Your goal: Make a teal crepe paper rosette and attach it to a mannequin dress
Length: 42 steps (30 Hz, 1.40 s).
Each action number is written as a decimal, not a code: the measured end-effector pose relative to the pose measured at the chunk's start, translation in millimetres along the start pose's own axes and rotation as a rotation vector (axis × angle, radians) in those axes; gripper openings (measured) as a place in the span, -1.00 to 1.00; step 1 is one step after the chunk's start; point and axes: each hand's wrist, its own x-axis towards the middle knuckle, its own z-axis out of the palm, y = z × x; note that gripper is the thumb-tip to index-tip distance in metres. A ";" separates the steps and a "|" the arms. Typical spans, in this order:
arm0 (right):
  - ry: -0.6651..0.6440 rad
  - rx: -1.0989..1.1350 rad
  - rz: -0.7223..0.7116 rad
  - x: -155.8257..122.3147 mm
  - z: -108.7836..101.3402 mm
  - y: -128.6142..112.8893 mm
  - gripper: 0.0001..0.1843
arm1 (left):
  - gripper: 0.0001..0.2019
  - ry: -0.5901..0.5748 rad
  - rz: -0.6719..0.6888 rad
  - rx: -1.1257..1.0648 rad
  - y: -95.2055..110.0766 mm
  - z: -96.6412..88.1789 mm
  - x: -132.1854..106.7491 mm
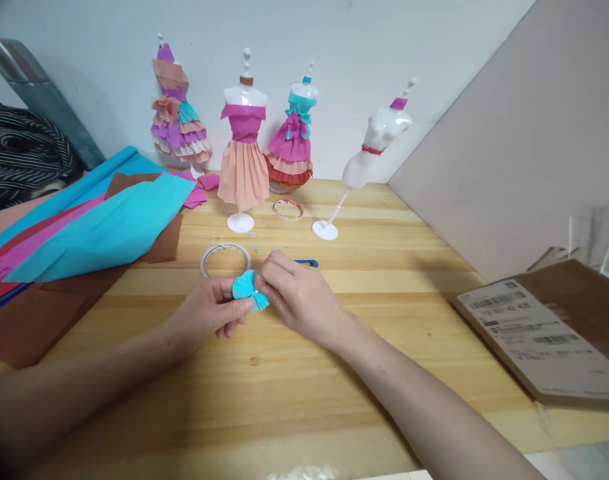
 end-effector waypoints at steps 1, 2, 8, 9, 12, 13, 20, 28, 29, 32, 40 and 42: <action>-0.002 0.000 -0.001 -0.1 0.5 -0.2 -0.79 | -0.76 0.009 -0.015 0.005 0.2 0.4 -0.1; -0.003 -0.003 -0.001 -0.2 0.7 -0.5 -0.79 | -0.75 0.011 -0.030 0.013 0.3 0.6 0.0; 0.004 0.000 0.011 -0.1 -0.9 -1.4 -0.79 | -0.75 -0.008 -0.036 0.018 -0.4 -2.7 0.6; 0.012 0.006 0.011 0.2 -1.5 -1.6 -0.79 | -0.74 -0.011 -0.036 0.013 -0.5 -3.4 0.6; 0.019 0.026 0.006 0.5 -1.9 -2.0 -0.80 | -0.72 -0.013 -0.010 -0.012 -0.7 -4.8 0.8; 0.013 0.031 0.002 0.4 -1.5 -2.1 -0.79 | -0.72 -0.014 0.010 -0.018 -0.9 -4.7 0.8; -0.049 0.034 0.008 -1.9 4.4 -1.2 -0.76 | -0.74 -0.024 0.027 0.006 -2.9 -2.8 2.2; -0.048 -0.022 -0.010 -2.9 4.7 -3.8 -0.74 | -0.70 -0.013 0.016 -0.007 -2.3 -2.6 1.0; -0.055 -0.030 -0.010 -3.2 5.0 -4.3 -0.74 | -0.70 -0.005 0.013 -0.002 -2.4 -2.0 0.7; -0.073 -0.045 0.008 -3.4 5.5 -5.1 -0.73 | -0.72 0.001 0.016 -0.005 -2.9 -1.2 0.1; -0.049 -0.009 0.032 -2.2 6.3 -5.2 -0.73 | -0.78 0.009 0.025 0.004 -3.0 -2.5 -1.0; -0.037 -0.001 0.028 -2.2 6.7 -5.5 -0.74 | -0.79 0.015 0.030 -0.003 -3.3 -2.5 -1.6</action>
